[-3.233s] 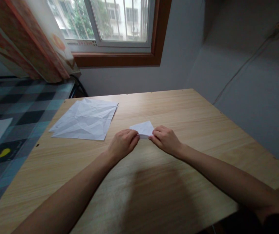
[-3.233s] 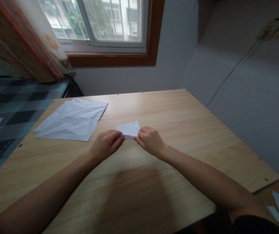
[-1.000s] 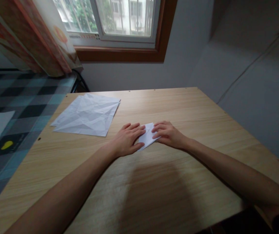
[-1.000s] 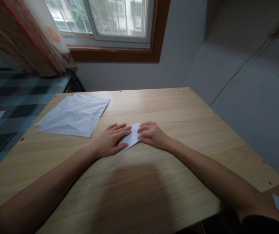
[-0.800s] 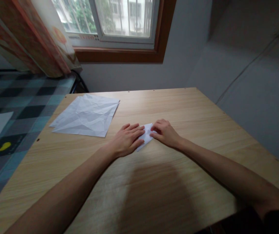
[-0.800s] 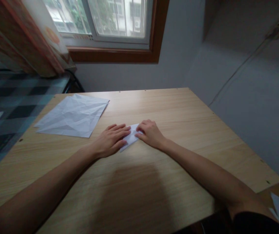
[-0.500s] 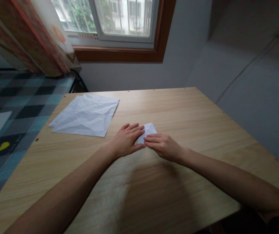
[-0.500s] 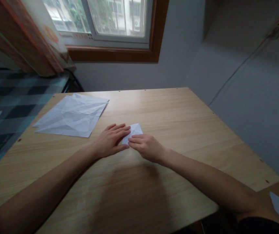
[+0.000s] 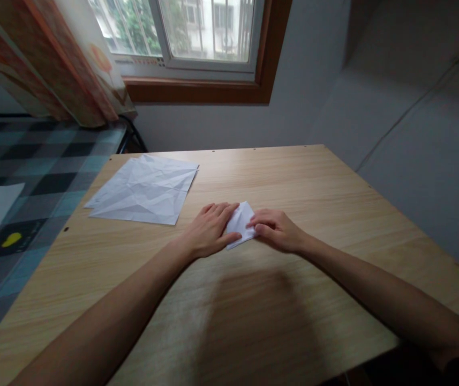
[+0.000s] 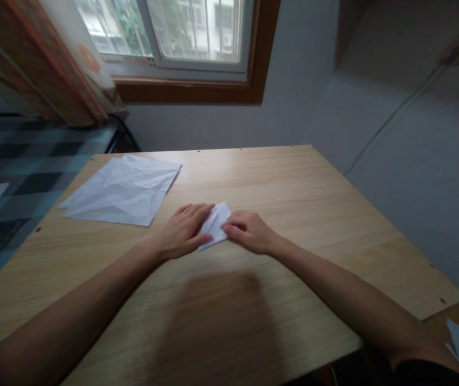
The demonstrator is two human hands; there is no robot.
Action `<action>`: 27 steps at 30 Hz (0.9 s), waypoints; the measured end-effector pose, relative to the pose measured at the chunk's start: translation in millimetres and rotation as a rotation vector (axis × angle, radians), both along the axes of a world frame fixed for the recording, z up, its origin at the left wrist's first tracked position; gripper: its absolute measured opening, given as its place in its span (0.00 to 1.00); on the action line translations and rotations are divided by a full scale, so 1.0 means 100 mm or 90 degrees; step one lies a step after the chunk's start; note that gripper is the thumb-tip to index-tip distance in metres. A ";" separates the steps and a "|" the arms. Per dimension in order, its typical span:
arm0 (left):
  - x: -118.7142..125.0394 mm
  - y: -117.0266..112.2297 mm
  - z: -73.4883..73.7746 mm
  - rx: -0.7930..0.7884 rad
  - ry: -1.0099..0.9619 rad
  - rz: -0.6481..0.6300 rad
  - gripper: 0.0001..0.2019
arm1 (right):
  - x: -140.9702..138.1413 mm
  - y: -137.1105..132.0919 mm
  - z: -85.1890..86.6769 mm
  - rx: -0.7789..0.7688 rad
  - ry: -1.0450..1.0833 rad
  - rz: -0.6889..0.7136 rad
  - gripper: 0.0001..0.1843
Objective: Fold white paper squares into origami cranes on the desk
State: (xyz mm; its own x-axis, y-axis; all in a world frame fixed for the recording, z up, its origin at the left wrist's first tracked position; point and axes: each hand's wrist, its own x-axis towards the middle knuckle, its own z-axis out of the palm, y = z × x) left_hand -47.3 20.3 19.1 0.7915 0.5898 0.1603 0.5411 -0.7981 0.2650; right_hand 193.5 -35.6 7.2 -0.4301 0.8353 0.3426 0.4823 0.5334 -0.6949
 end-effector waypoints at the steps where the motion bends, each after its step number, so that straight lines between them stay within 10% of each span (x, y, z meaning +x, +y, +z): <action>1: 0.00 0.00 0.00 -0.003 -0.013 0.007 0.37 | 0.01 -0.01 0.00 0.016 -0.017 0.031 0.12; 6: -0.05 0.00 -0.02 0.011 -0.076 -0.017 0.40 | 0.09 -0.01 -0.03 0.164 -0.126 0.079 0.13; 15: -0.07 0.02 0.05 0.039 -0.048 -0.067 0.15 | 0.21 0.17 -0.03 0.444 -0.327 0.131 0.11; 22: -0.09 0.05 0.07 0.077 -0.009 -0.098 0.25 | 0.26 0.18 -0.06 0.424 -0.367 0.122 0.13; 27: -0.08 0.06 0.02 0.150 -0.011 -0.091 0.14 | 0.23 0.20 -0.12 0.378 -0.303 0.023 0.08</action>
